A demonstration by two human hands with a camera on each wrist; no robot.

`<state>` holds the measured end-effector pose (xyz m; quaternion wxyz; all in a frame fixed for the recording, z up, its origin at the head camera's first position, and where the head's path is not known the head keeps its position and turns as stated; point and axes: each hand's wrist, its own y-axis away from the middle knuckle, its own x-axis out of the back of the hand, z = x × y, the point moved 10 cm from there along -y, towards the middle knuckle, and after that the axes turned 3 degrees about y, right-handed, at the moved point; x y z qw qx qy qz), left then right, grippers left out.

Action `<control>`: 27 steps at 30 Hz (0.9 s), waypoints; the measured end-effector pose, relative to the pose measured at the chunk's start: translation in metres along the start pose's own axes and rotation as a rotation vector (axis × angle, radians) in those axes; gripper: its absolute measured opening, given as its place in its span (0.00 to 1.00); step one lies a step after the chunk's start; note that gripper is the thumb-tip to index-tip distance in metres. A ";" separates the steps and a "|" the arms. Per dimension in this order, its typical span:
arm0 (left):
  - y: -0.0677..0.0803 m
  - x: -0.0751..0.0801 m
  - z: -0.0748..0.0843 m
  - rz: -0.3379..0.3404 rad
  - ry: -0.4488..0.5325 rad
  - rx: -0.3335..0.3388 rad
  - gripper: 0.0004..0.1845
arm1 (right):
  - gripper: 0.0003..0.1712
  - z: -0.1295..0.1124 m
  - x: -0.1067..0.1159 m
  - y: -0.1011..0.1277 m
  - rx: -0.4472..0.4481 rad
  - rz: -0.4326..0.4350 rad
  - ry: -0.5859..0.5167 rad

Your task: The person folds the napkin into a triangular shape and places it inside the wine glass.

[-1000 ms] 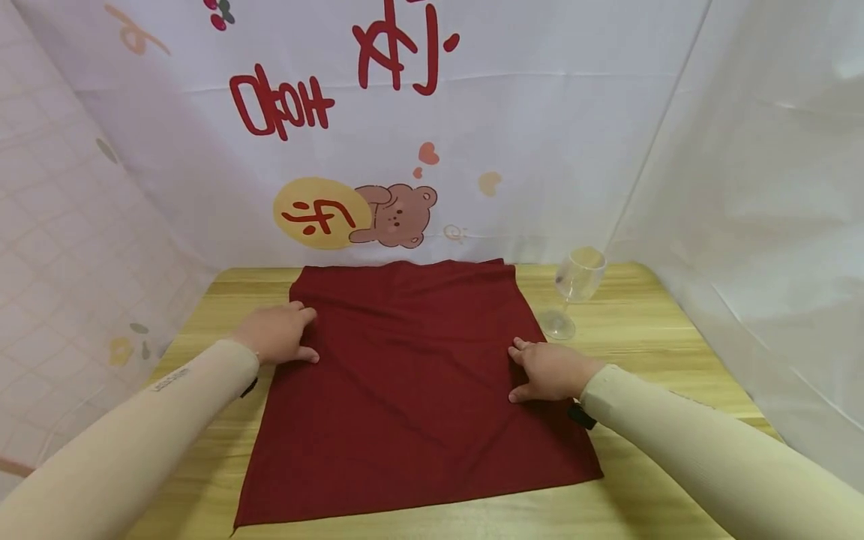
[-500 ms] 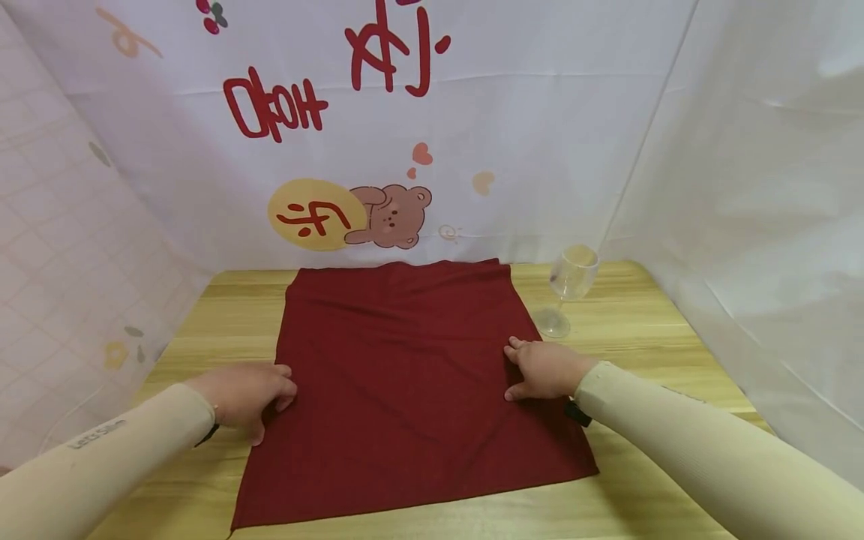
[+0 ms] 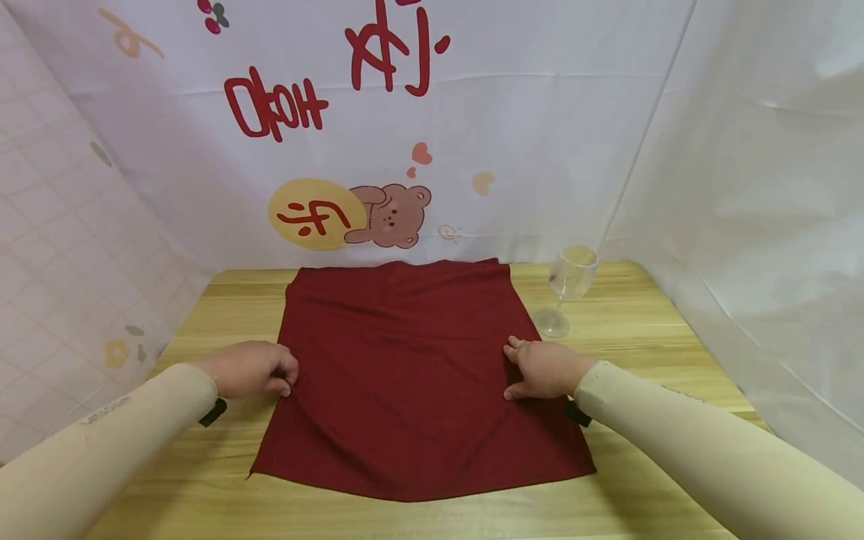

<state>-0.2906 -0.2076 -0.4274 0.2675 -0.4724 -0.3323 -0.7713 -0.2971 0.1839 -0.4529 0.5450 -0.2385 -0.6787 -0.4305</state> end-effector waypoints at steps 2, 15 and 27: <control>-0.003 0.007 -0.001 0.010 0.102 0.030 0.12 | 0.52 0.000 0.001 0.000 -0.001 -0.002 -0.002; -0.018 0.035 0.002 0.042 0.338 0.042 0.14 | 0.49 0.003 0.003 0.001 0.002 -0.001 -0.016; -0.032 0.055 0.014 0.104 0.305 0.048 0.06 | 0.29 -0.043 0.041 0.002 0.177 0.193 -0.039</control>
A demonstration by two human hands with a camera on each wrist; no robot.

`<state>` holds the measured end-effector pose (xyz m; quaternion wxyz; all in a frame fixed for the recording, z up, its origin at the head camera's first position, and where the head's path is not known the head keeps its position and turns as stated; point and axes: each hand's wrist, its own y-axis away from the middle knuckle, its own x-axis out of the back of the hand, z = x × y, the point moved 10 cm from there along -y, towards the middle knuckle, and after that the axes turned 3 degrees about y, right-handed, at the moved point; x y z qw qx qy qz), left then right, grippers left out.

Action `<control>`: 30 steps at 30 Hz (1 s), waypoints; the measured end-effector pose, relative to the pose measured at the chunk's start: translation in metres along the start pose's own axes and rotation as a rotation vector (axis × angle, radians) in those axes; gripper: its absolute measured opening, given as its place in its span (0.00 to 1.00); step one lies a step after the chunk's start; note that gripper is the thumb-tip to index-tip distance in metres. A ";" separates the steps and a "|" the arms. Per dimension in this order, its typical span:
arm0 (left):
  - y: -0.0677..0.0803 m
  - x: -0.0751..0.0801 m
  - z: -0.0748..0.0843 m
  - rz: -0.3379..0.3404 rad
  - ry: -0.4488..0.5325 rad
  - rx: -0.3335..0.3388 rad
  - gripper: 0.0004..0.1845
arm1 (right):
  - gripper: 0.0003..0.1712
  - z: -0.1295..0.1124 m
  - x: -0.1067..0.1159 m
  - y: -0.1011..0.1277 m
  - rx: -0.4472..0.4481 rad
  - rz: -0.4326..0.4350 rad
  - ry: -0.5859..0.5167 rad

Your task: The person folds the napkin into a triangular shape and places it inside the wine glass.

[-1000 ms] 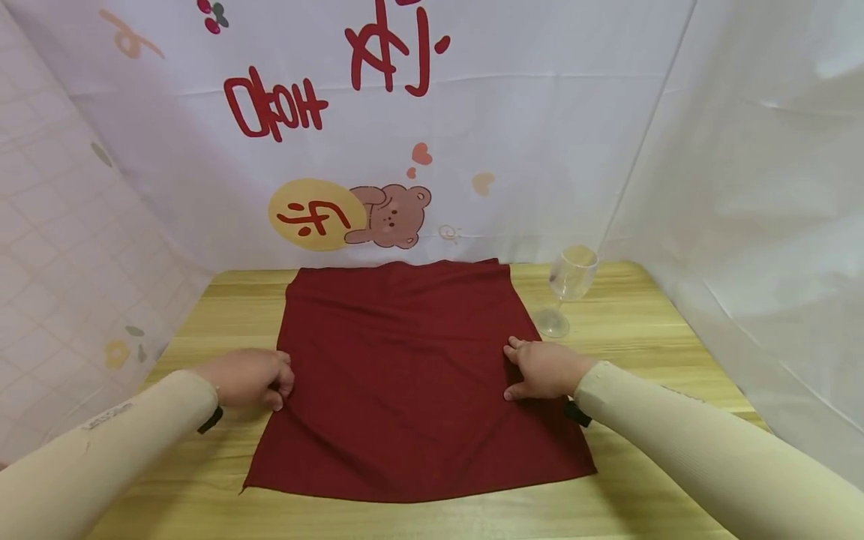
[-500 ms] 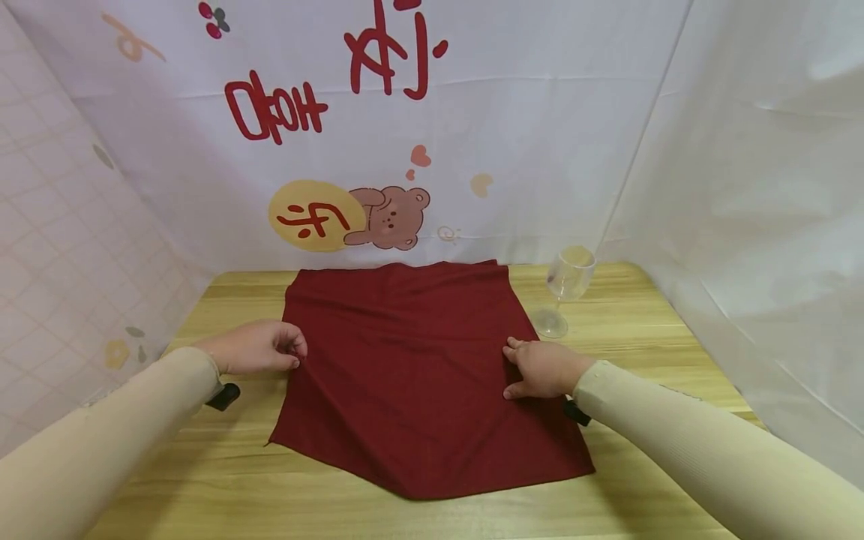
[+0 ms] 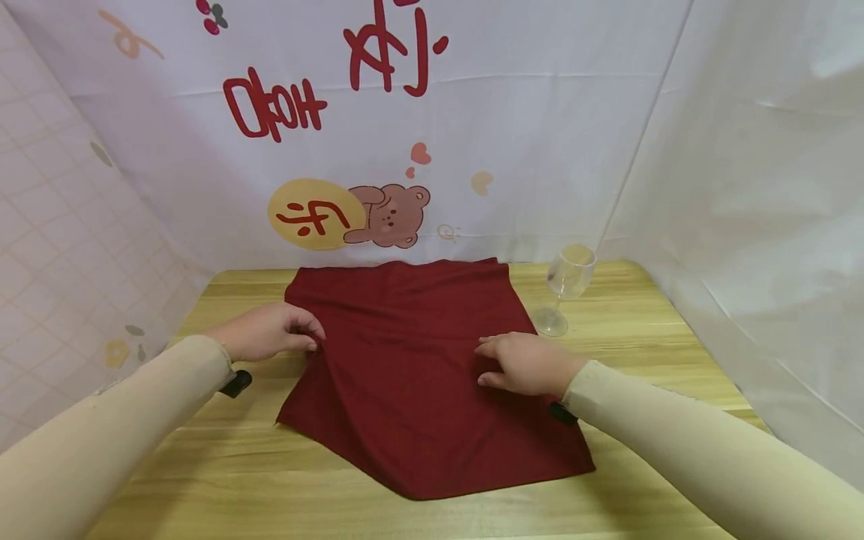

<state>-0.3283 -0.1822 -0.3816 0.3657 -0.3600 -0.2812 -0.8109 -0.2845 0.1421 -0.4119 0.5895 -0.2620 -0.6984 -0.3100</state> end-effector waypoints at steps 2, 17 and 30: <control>-0.005 0.004 0.006 0.031 -0.021 -0.015 0.04 | 0.26 -0.015 0.009 -0.003 0.033 0.051 -0.005; -0.032 0.017 0.035 0.211 -0.094 -0.012 0.04 | 0.24 -0.105 0.039 -0.015 0.153 0.201 -0.120; -0.031 0.027 0.050 0.372 0.009 -0.054 0.07 | 0.45 -0.091 -0.006 -0.029 -0.266 -0.039 -1.121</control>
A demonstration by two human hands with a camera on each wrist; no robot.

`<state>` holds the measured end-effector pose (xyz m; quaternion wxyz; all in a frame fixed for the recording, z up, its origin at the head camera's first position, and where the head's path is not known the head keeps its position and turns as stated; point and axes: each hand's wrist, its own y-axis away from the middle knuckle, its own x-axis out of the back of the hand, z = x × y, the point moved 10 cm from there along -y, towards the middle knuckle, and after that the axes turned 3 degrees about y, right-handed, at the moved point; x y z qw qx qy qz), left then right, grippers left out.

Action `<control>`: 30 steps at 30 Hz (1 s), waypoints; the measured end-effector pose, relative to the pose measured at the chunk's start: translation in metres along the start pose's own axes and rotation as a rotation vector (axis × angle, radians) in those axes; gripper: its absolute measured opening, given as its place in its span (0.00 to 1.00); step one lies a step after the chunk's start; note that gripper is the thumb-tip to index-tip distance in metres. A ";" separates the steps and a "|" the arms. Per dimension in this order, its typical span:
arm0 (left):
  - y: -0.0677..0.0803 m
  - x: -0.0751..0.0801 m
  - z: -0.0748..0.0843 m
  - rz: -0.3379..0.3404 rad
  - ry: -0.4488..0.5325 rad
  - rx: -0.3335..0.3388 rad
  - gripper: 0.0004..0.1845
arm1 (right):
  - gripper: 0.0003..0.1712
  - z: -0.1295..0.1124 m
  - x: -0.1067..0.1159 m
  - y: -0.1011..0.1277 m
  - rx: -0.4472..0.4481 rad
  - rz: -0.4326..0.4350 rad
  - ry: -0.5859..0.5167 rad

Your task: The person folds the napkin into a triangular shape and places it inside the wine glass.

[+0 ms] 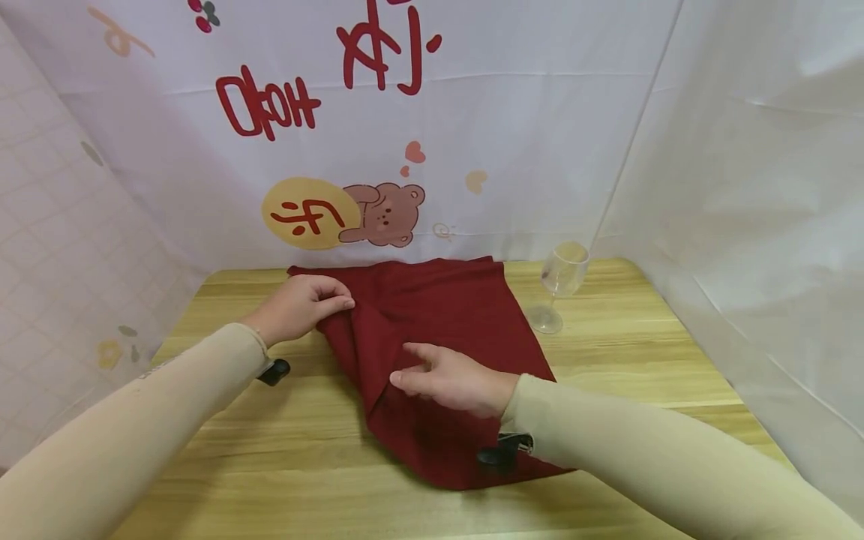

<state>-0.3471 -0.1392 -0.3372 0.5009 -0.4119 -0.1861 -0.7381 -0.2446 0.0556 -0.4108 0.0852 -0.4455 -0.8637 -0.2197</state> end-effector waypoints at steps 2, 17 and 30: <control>0.000 0.001 0.004 0.017 0.011 0.000 0.06 | 0.44 0.003 -0.003 -0.002 -0.053 0.004 -0.143; -0.008 -0.010 -0.012 -0.062 -0.058 0.019 0.16 | 0.13 -0.022 0.047 0.005 0.099 0.454 -0.045; -0.017 -0.035 -0.113 -0.311 -0.270 0.163 0.32 | 0.11 -0.065 0.038 0.033 0.389 0.455 0.397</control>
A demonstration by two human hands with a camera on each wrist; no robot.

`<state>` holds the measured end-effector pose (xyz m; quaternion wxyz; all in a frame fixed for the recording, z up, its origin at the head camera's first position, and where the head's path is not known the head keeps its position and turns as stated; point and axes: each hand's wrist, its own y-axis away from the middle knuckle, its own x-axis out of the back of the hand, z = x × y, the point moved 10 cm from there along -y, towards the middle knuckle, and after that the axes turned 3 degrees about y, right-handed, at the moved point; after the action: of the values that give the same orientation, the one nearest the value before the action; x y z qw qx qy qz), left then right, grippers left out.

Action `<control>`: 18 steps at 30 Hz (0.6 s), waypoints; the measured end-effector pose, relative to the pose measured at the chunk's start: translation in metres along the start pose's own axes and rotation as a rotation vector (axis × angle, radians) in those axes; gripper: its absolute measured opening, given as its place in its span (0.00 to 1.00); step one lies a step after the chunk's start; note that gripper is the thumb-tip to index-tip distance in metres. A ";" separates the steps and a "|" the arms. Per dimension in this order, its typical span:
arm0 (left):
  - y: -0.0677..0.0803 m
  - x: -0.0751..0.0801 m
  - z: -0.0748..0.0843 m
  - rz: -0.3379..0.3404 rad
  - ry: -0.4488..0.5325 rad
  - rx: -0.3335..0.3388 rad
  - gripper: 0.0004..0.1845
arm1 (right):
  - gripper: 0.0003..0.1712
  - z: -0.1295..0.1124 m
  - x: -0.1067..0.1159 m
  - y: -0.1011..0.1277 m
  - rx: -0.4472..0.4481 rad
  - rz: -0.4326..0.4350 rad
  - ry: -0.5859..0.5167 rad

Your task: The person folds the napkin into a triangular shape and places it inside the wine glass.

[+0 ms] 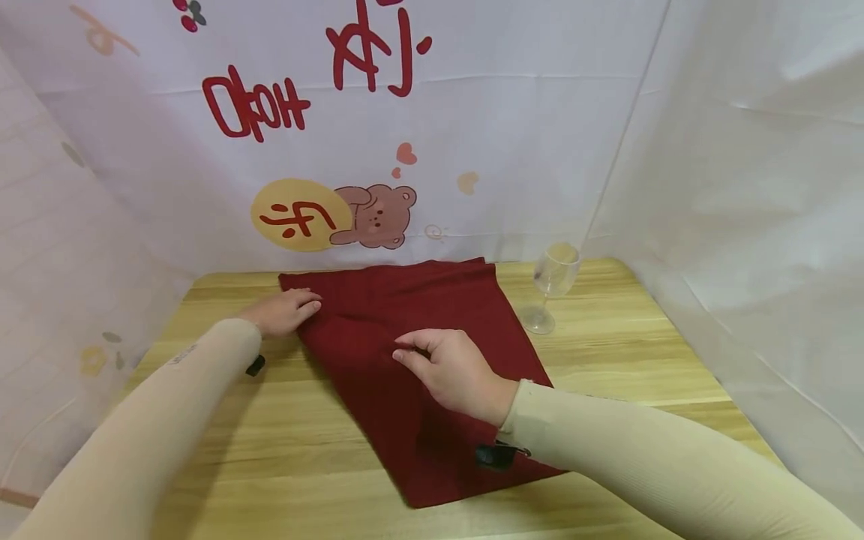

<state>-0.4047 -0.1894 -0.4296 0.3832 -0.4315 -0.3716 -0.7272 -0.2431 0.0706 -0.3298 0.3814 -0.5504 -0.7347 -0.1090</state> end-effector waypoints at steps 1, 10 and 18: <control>-0.002 -0.004 -0.003 -0.013 0.004 0.000 0.32 | 0.11 0.000 -0.001 0.000 0.005 -0.009 0.006; 0.001 -0.020 -0.013 -0.092 -0.119 0.043 0.32 | 0.11 0.001 -0.003 0.001 -0.007 -0.034 0.039; 0.020 -0.022 0.000 -0.145 -0.218 0.038 0.33 | 0.13 0.013 0.007 0.001 -0.051 -0.033 0.043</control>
<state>-0.3800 -0.1927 -0.4459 0.2950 -0.4726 -0.4551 -0.6947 -0.2485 0.0836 -0.3343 0.3812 -0.5454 -0.7322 -0.1457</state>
